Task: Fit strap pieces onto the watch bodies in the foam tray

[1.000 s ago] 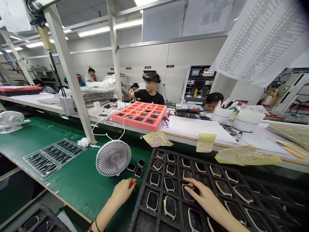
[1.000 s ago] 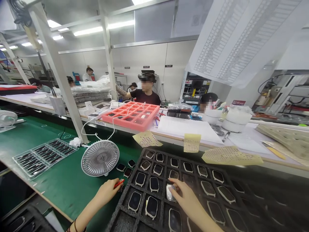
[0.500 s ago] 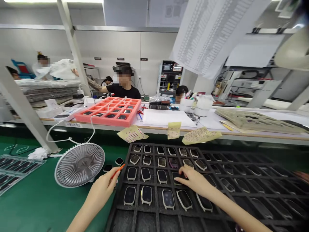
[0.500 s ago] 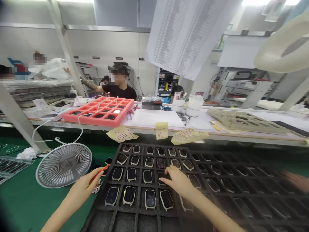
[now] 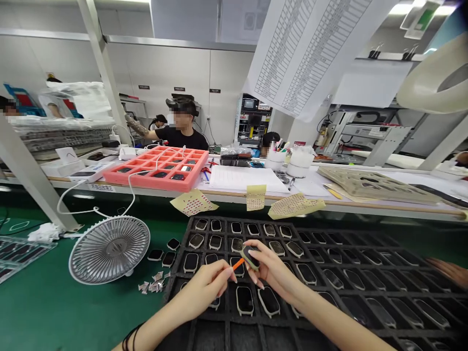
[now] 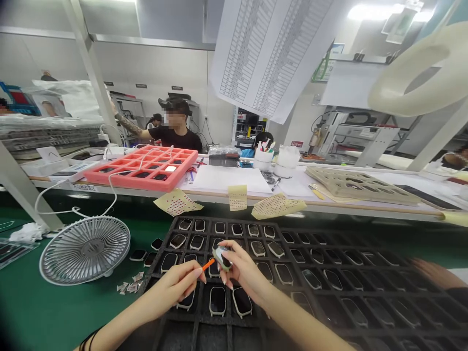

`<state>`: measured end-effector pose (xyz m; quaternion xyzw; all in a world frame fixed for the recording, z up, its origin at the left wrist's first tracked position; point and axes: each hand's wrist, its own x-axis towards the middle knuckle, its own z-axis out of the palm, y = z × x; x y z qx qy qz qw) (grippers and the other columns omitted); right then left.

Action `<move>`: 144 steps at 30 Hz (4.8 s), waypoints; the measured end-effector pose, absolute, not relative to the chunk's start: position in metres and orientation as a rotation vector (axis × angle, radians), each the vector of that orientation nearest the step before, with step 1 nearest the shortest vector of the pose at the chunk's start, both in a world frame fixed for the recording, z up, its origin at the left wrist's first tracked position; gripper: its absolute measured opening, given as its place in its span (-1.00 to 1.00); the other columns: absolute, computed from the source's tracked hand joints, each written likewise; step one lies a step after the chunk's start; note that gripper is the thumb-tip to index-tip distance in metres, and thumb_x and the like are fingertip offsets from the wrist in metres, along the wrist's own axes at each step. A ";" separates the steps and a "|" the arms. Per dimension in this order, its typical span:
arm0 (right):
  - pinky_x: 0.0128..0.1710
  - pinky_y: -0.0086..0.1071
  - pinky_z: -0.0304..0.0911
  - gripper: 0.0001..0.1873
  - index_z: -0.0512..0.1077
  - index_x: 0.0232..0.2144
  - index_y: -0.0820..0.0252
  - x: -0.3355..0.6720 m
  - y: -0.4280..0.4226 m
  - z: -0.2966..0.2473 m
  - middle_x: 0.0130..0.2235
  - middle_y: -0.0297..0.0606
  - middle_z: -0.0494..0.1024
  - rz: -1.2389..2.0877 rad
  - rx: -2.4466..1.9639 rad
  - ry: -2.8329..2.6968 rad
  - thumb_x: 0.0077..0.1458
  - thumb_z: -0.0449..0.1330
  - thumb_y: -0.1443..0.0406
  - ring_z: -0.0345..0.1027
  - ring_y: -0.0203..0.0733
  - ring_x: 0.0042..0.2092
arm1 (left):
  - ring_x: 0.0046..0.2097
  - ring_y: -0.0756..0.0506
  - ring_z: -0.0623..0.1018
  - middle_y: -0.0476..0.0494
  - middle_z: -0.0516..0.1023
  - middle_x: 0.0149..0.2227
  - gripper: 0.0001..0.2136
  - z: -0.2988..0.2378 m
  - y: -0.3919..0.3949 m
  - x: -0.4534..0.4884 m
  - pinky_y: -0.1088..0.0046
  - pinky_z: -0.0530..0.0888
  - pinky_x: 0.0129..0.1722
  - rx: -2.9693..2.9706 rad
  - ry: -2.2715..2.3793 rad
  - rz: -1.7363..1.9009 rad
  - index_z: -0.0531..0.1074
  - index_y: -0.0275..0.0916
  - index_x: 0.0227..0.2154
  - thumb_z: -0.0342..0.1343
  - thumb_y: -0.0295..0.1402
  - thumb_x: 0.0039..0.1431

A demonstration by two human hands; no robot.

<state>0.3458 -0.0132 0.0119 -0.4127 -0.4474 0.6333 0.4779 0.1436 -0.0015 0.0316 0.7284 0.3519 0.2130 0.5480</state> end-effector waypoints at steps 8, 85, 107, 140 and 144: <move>-0.78 -0.62 -0.24 -0.66 0.22 -0.40 0.11 0.318 -0.019 0.024 -0.58 -0.56 0.30 1.619 -0.794 -0.769 -0.01 0.27 0.08 -0.12 -0.59 -0.75 | -0.68 0.13 0.01 0.21 0.06 -0.68 -0.66 0.025 -0.004 0.156 0.63 0.05 -0.68 1.517 0.735 0.487 0.26 -0.24 -0.44 -0.15 -0.06 0.24; -0.71 -0.54 -0.14 -0.60 0.23 -0.19 0.09 0.402 -0.038 0.024 -0.49 -0.38 0.46 1.368 -1.197 -1.162 0.00 0.21 0.05 0.30 -0.31 -0.58 | -0.64 0.09 0.08 0.18 0.11 -0.69 -0.64 0.048 0.002 0.162 0.61 0.07 -0.62 1.674 0.669 0.393 0.34 -0.25 -0.35 -0.15 -0.04 0.23; -0.69 -0.54 -0.24 -0.70 0.23 -0.42 0.14 0.343 -0.040 0.034 -0.67 -0.55 0.28 1.517 -0.873 -0.808 0.06 0.22 0.09 -0.11 -0.52 -0.72 | -0.74 0.13 0.07 0.20 0.16 -0.76 -0.64 0.031 0.001 0.183 0.64 0.06 -0.73 1.528 0.573 0.415 0.31 -0.26 -0.43 -0.11 -0.05 0.21; -0.79 -0.59 -0.07 -0.66 0.22 -0.56 0.18 0.331 -0.037 0.029 -0.68 -0.53 0.24 1.615 -0.656 -0.665 0.12 0.17 0.12 -0.03 -0.50 -0.74 | -0.73 0.13 0.07 0.19 0.14 -0.77 -0.61 0.029 -0.001 0.182 0.62 0.04 -0.72 1.518 0.543 0.475 0.31 -0.27 -0.48 -0.09 -0.01 0.19; -0.78 -0.59 -0.04 -0.67 0.21 -0.54 0.16 0.331 -0.038 0.028 -0.66 -0.54 0.25 1.553 -0.691 -0.728 0.11 0.18 0.11 0.01 -0.49 -0.73 | -0.72 0.13 0.08 0.19 0.15 -0.76 -0.61 0.029 -0.001 0.181 0.62 0.05 -0.71 1.537 0.552 0.474 0.32 -0.27 -0.48 -0.08 -0.02 0.20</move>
